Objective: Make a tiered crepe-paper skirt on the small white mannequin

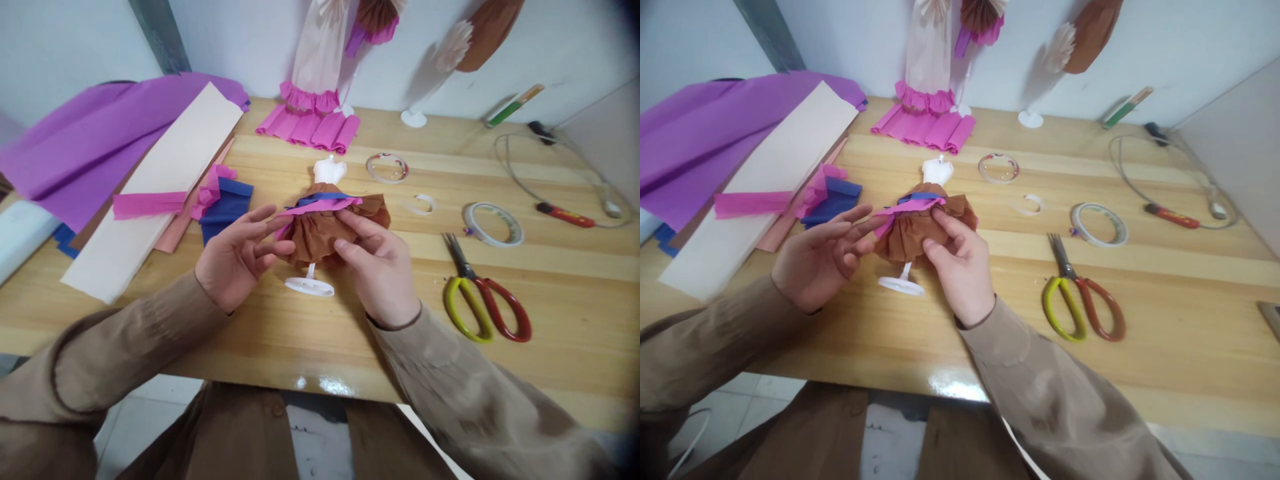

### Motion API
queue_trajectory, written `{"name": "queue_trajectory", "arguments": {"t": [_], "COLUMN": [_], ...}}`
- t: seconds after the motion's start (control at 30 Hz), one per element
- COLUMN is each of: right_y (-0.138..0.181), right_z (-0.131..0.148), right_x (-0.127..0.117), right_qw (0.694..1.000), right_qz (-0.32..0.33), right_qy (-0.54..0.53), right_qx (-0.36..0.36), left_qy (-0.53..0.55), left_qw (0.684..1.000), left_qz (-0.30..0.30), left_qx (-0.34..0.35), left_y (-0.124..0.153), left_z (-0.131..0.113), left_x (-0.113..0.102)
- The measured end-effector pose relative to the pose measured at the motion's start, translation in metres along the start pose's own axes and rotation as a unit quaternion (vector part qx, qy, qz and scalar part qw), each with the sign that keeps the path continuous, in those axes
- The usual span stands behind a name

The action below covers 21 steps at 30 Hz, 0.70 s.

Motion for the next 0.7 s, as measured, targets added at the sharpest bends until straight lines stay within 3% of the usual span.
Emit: {"name": "queue_trajectory", "arguments": {"t": [0.07, 0.1, 0.13, 0.23, 0.27, 0.33, 0.53, 0.7], "right_y": [0.000, 0.001, 0.001, 0.003, 0.004, 0.006, 0.012, 0.013], "right_z": [0.002, 0.003, 0.006, 0.014, 0.017, 0.021, 0.034, 0.040], "right_x": [0.002, 0.003, 0.005, 0.012, 0.014, 0.020, 0.029, 0.033], "right_qw": [1.000, 1.000, 0.999, 0.997, 0.995, 0.992, 0.977, 0.959], "right_qz": [0.006, 0.011, 0.017, 0.045, 0.056, 0.078, 0.108, 0.111], "right_qy": [0.005, 0.006, 0.008, 0.012, 0.015, 0.026, 0.112, 0.189], "right_qx": [-0.010, -0.019, -0.031, -0.069, -0.081, -0.100, -0.144, -0.180], "left_qy": [-0.133, -0.213, -0.300, -0.513, -0.557, -0.602, -0.672, -0.692], "left_qw": [0.986, 0.961, 0.919, 0.728, 0.677, 0.622, 0.600, 0.593], "left_qz": [0.034, 0.054, 0.072, 0.099, 0.105, 0.117, 0.101, 0.089], "left_qx": [0.092, 0.165, 0.247, 0.444, 0.470, 0.486, 0.422, 0.403], "left_y": [-0.004, -0.003, -0.001, 0.009, 0.008, -0.001, -0.032, -0.035], "left_z": [-0.014, -0.025, -0.035, -0.049, -0.048, -0.044, -0.037, -0.036], "left_x": [0.003, 0.007, 0.015, 0.043, 0.051, 0.062, 0.074, 0.075]}}
Point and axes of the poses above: each hand's wrist, its own y-axis away from the middle knuckle, its own x-axis out of the palm, z = x × y, the point moved 10 cm from there along -y, towards the middle knuckle, and after that the axes turned 15 degrees about y, right-handed, at the moved point
